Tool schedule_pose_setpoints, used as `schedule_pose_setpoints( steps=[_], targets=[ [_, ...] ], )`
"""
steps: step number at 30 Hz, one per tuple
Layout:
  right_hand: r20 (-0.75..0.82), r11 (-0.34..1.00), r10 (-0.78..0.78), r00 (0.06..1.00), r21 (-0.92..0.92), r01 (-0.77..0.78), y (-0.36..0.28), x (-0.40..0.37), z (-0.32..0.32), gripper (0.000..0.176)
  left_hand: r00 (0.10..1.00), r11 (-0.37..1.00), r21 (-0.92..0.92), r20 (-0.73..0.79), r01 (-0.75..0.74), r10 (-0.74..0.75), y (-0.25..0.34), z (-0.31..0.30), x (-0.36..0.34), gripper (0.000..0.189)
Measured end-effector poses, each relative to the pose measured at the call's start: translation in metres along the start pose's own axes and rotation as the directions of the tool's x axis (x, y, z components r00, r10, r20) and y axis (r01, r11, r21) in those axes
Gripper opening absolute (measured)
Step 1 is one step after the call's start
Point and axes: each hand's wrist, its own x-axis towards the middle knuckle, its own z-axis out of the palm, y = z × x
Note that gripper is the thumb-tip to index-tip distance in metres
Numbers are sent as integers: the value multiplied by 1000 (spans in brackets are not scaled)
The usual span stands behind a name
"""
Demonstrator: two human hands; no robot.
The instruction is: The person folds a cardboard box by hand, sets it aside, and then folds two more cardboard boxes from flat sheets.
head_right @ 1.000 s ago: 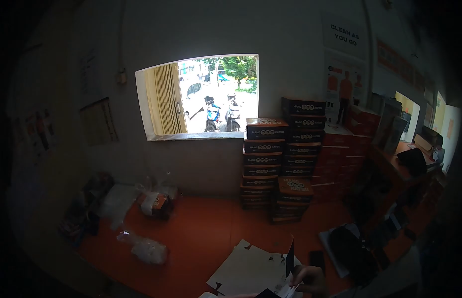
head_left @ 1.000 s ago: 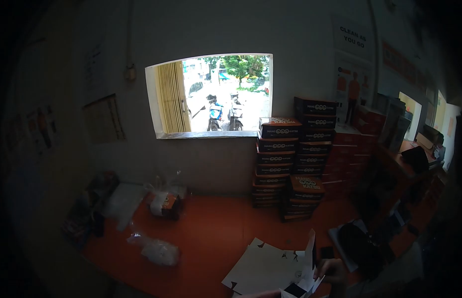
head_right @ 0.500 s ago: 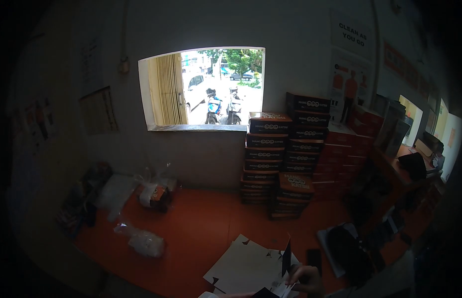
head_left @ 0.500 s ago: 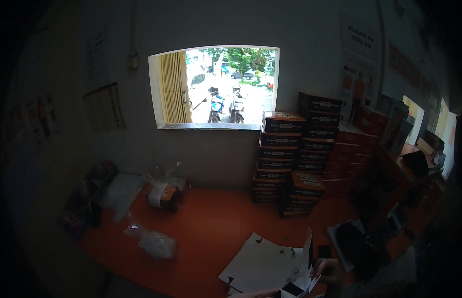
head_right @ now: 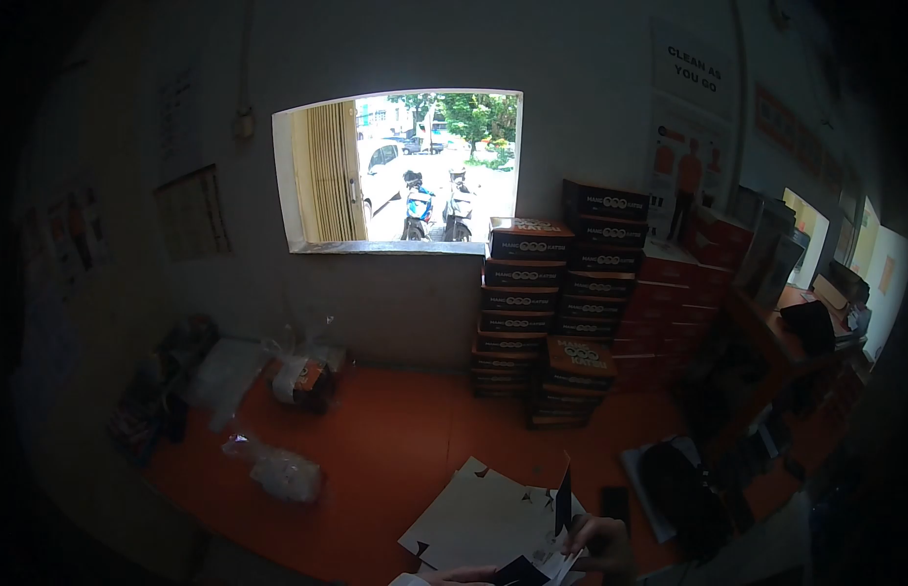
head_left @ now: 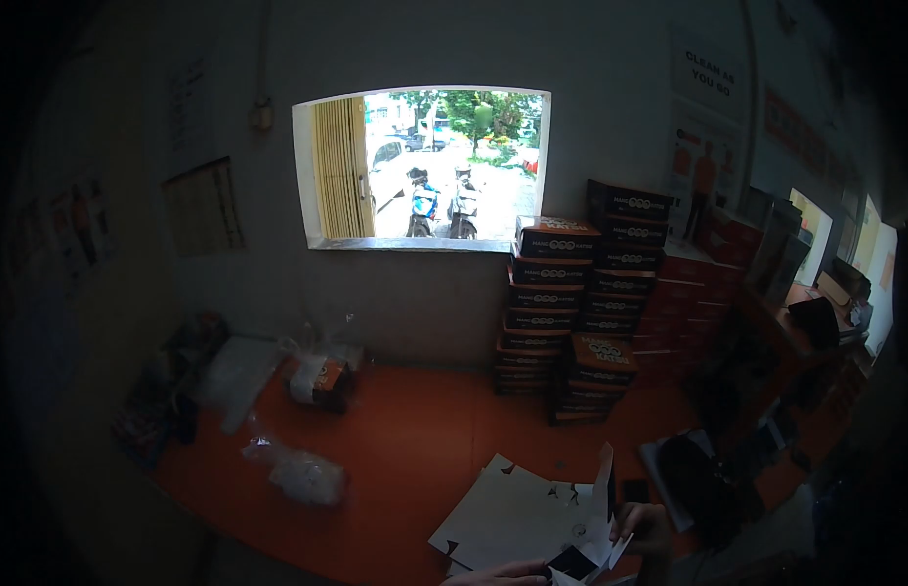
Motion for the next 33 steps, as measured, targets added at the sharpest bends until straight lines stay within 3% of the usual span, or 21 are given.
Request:
schedule_pose_setpoints(
  steps=[3, 4, 7, 12, 16, 22, 25, 26, 29, 30, 33],
  targets=[
    [-60, 961, 151, 987, -224, -161, -13, 4, 12, 28, 1000, 1000, -18, -18, -11, 11, -5, 0, -1, 43],
    [-23, 829, 209, 978, -525, -189, -24, 13, 18, 29, 1000, 1000, -27, -26, -13, 12, -6, 0, -1, 42],
    [130, 532, 208, 969, -847, 0, -37, 35, 39, 29, 999, 999, -47, -40, -16, 14, -7, 0, 2, 42],
    [330, 546, 273, 903, -826, 137, -33, 34, 45, 14, 998, 1000, 23, -56, 12, -10, 2, -4, 4, 42],
    [394, 562, 268, 879, -805, 189, -26, 34, 48, 16, 1000, 966, 257, -20, 6, -1, 22, -8, -3, 40],
    [380, 604, 275, 883, -783, 149, -27, 33, 47, 16, 1000, 969, 248, 9, 15, -17, 25, -7, -5, 43],
    [370, 620, 303, 878, -776, 114, -31, 34, 46, 16, 982, 946, 268, 0, -184, 191, 8, -4, -2, 46],
    [375, 612, 300, 877, -781, 124, -27, 32, 42, 17, 987, 978, 140, 55, -156, 150, 2, -7, 2, 48],
    [342, 631, 305, 889, -772, 81, -27, 30, 40, 14, 994, 942, 320, 85, -95, 71, -12, -14, 14, 25],
    [320, 617, 285, 903, -783, 83, -24, 28, 38, 11, 995, 974, 211, 65, -83, 71, -21, -15, 18, 18],
    [246, 580, 230, 941, -812, 71, -25, 26, 39, 10, 945, 969, -203, -319, -142, 71, -20, 16, 10, 31]
  ],
)
